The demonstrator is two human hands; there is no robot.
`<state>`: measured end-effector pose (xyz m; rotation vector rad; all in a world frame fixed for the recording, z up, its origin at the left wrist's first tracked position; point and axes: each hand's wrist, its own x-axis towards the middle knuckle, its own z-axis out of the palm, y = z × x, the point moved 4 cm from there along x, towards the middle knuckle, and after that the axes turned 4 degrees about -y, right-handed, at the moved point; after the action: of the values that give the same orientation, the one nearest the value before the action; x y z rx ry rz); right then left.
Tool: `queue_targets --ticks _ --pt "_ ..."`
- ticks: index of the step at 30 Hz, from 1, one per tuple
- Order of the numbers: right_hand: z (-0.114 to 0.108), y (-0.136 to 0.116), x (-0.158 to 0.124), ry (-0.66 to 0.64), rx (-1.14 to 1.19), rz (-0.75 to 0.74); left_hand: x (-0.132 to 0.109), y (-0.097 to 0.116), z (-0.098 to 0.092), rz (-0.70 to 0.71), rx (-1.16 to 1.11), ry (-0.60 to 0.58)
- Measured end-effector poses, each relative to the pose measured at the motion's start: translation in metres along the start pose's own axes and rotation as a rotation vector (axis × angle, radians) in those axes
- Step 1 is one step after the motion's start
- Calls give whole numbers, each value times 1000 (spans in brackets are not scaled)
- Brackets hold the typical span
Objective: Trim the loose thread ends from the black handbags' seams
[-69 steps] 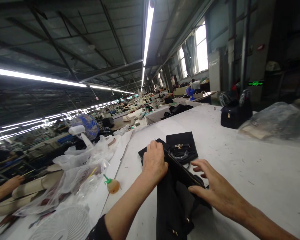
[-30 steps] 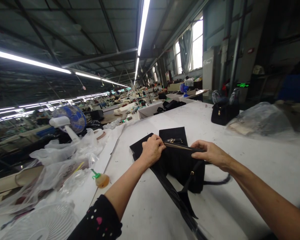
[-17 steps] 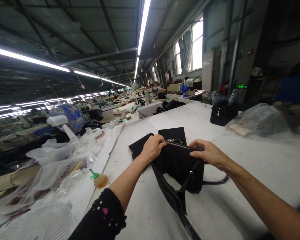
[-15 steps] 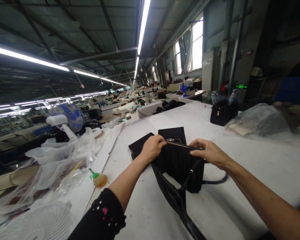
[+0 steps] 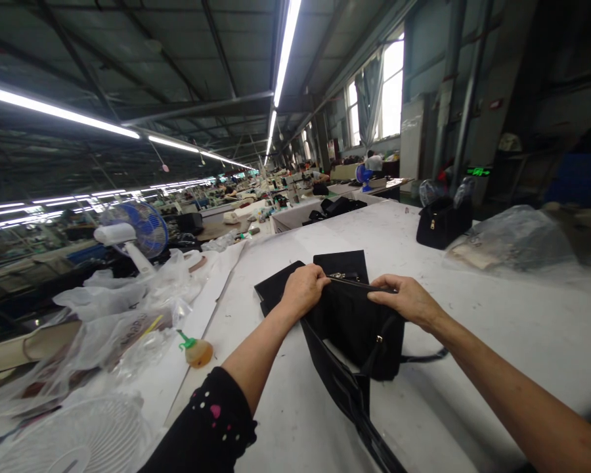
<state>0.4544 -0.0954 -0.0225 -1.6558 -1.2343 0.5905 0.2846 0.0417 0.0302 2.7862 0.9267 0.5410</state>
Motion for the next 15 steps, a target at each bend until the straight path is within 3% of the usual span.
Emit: queue_targets --ticks 6,15 --pt "3 -4 5 4 -62 -9 1 -2 1 -4 35 21" --pt "2 -22 6 23 -441 -173 1 -3 1 -54 56 7"
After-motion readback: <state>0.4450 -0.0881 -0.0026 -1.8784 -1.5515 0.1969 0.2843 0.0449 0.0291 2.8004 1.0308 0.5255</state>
